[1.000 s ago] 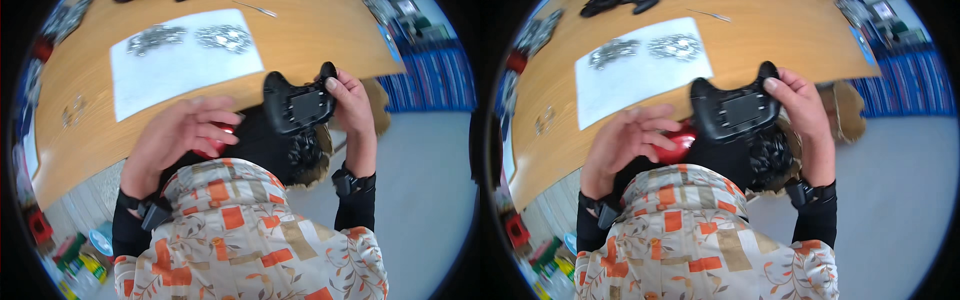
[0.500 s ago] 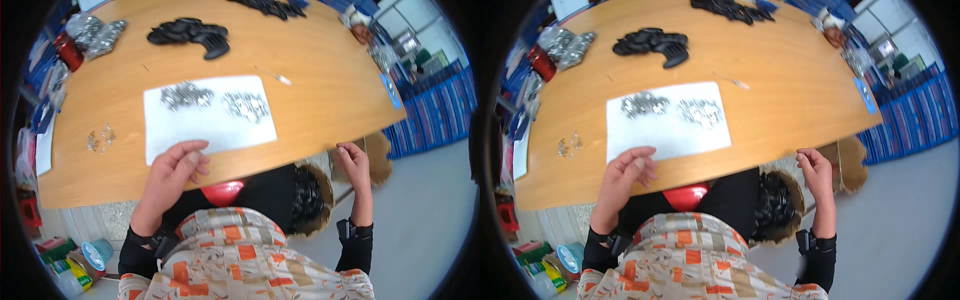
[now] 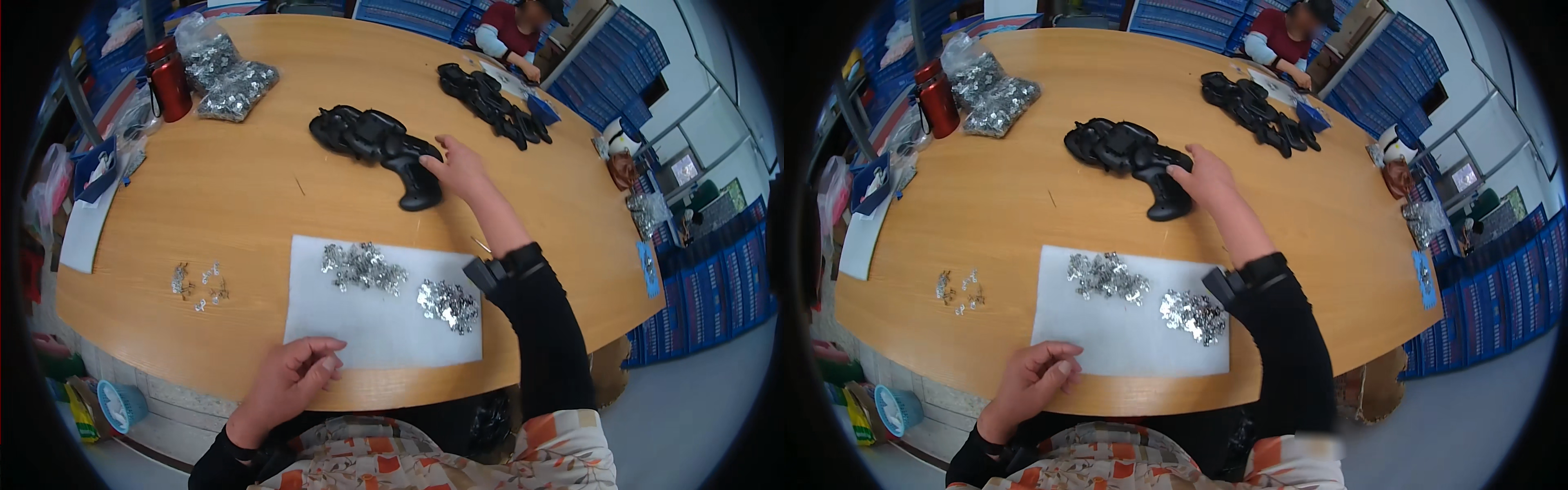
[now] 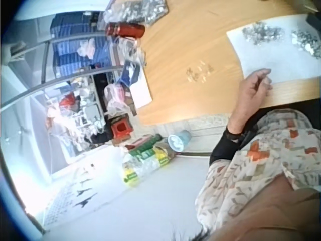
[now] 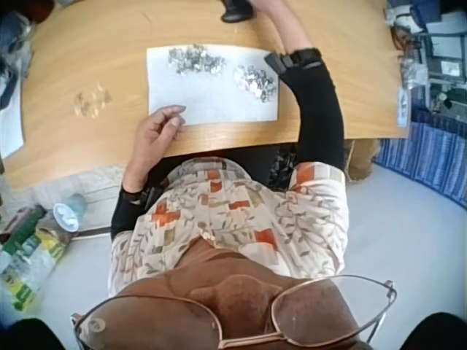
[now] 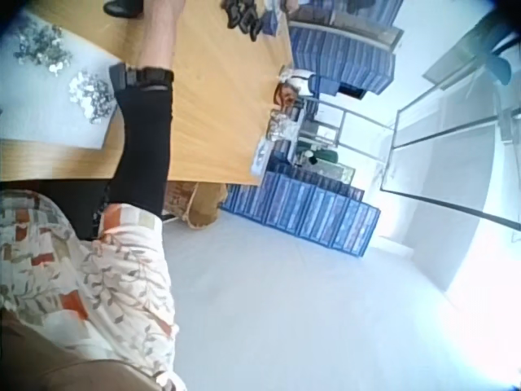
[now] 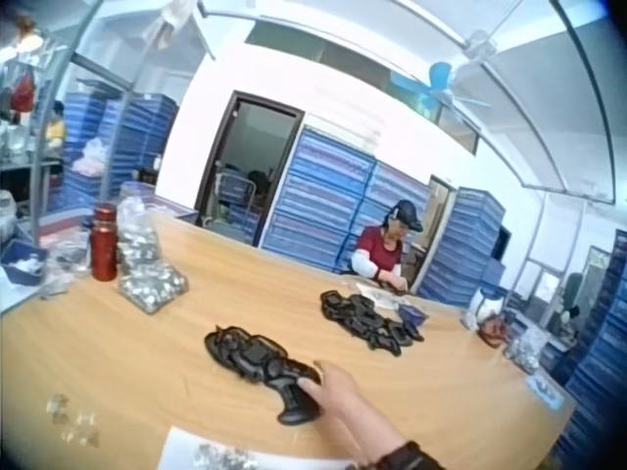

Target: The person assembles small metal fasteners into a black plastic housing component. They pick up individual fasteners from a pile on a white paper and insert them into slots on the plastic part, repeating this process for multiple units.

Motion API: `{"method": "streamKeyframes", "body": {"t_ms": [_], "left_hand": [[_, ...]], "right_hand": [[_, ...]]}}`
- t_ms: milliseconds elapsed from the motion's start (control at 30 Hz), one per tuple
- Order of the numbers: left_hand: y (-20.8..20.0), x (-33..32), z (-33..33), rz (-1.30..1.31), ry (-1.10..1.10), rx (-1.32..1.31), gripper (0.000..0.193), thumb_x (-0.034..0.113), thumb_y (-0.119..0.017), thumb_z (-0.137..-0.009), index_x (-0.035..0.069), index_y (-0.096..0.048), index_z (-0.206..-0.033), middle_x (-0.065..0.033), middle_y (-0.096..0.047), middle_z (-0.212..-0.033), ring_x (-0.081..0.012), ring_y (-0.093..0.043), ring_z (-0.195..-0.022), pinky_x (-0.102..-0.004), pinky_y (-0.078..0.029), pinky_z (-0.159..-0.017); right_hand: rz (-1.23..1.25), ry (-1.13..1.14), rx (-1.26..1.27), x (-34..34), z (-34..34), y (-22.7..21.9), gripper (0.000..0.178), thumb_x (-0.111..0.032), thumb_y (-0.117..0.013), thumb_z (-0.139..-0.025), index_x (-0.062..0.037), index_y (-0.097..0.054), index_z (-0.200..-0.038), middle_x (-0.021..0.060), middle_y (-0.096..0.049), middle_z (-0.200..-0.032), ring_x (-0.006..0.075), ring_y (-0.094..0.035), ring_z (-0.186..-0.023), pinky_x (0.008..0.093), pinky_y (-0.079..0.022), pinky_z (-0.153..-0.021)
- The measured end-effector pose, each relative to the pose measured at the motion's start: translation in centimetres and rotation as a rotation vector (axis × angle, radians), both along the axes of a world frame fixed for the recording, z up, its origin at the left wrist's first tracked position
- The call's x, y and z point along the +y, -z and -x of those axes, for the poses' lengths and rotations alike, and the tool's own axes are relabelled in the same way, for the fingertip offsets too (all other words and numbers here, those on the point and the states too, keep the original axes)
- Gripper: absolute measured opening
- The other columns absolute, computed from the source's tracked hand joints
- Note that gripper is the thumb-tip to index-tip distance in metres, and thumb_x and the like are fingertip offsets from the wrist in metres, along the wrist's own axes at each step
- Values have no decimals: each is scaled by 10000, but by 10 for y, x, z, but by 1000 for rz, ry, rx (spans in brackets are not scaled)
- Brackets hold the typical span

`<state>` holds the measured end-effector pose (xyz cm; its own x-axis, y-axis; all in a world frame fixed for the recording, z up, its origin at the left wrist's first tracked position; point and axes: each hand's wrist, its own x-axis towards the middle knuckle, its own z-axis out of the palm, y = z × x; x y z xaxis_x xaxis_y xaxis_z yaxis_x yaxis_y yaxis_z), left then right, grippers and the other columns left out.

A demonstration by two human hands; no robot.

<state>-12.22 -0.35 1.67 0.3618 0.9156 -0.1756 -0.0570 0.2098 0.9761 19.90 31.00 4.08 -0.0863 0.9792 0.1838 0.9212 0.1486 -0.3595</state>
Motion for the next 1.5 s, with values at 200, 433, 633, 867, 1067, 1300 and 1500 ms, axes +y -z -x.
{"method": "streamKeyframes", "body": {"t_ms": [200, 433, 633, 867, 1067, 1300, 1500], "left_hand": [[-4, 5, 3, 55, 17, -36, 241, 59, -543, -1036, -32, -626, -1243, -60, -681, -957, -103, -645, -844, -261, -553, -737], [5, 1, 2, 19, -2, -92, 256, 95, -581, -1030, -23, -635, -1250, -60, -685, -962, -92, -660, -836, -237, -549, -689], [10, 3, -3, -25, -10, -103, 258, 92, -574, -1030, -25, -627, -1254, -58, -677, -959, -87, -650, -826, -235, -540, -683], [-1, -5, 1, -1, -43, -65, 263, 129, -565, -1042, 0, -615, -1266, -51, -675, -985, -110, -643, -851, -273, -545, -767], [-20, 8, -30, 48, -136, -373, 505, 176, -517, -1047, 25, -389, -1512, -124, -618, -1297, -221, -636, -1156, -354, -556, -935], [-2, 13, -39, 212, -179, -596, 452, 105, -475, -1053, 33, -394, -1492, -131, -598, -1332, -236, -672, -1098, -380, -594, -918], [-3, 11, -30, 231, -144, -598, 455, 100, -477, -1052, 40, -398, -1495, -122, -608, -1319, -229, -684, -1068, -377, -601, -913]], "right_hand": [[230, 16, 49, 59, 2, 22, 898, -556, -776, -772, -28, -523, -1453, 207, -674, -1286, 342, -630, -1227, 402, -475, -1052], [96, -75, -275, 4, 19, -19, 652, -537, -760, -793, -42, -683, -1211, 163, -720, -1132, 361, -683, -1054, 426, -541, -918], [2, 95, -377, -43, 3, -57, 614, -534, -761, -800, -49, -696, -1171, 159, -712, -1091, 347, -682, -1022, 422, -535, -918], [-110, -176, 109, -153, 35, -67, 635, -395, -816, -778, -15, -644, -1255, 182, -685, -1140, 354, -645, -1084, 423, -524, -926], [-226, -382, 99, -254, 60, -60, 668, -306, -869, -700, -21, -630, -1255, 170, -662, -1100, 369, -632, -1047, 452, -502, -922], [-218, -440, 236, -290, 70, -40, 654, -278, -867, -738, -10, -616, -1280, 181, -650, -1137, 338, -628, -1033, 436, -497, -926], [315, -161, 887, -295, 57, -22, 387, -139, -706, -958, 8, -583, -1293, 55, -688, -992, 105, -625, -853, 266, -500, -785]]}}
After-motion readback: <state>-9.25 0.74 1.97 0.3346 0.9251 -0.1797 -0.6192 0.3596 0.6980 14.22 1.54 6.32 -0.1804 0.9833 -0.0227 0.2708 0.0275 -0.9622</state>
